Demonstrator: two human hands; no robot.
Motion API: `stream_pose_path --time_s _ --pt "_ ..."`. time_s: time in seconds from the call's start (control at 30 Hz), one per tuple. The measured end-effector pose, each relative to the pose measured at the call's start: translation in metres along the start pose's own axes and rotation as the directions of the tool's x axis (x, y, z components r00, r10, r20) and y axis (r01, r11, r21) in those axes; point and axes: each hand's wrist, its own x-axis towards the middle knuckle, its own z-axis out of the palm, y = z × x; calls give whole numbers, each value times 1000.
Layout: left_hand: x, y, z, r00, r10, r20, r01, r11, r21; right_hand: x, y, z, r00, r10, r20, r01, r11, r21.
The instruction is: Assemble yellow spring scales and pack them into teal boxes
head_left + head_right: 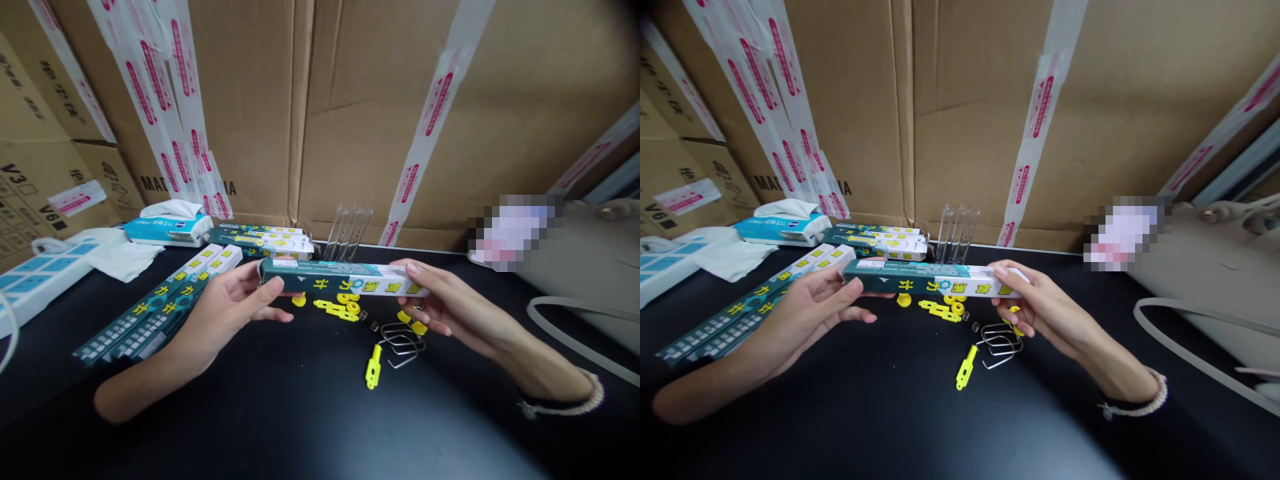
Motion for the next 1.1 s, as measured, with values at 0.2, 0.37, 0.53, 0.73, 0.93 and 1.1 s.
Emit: stream_pose_path --time_s 0.2,0.37,0.53,0.73,0.93,1.1 --pt "-1 -4 1 970 -170 175 208 950 -233 7 8 -2 976 107 -188 -130 985 -110" --pt "-1 -7 0 968 -186 167 209 968 -137 6 8 1 969 124 -215 -153 981 -122" --pt "-3 -8 -3 974 -114 195 133 987 -88 3 8 4 964 133 -230 -168 975 -142" --pt "-13 1 -2 931 -133 341 102 989 108 -4 14 12 986 100 -130 -116 986 -121" --pt "-32 18 -5 950 -198 240 3 777 630 -12 13 23 985 -82 153 39 964 265" --pt "-72 14 -36 960 269 74 -179 392 902 -13 9 23 978 -108 180 41 939 341"
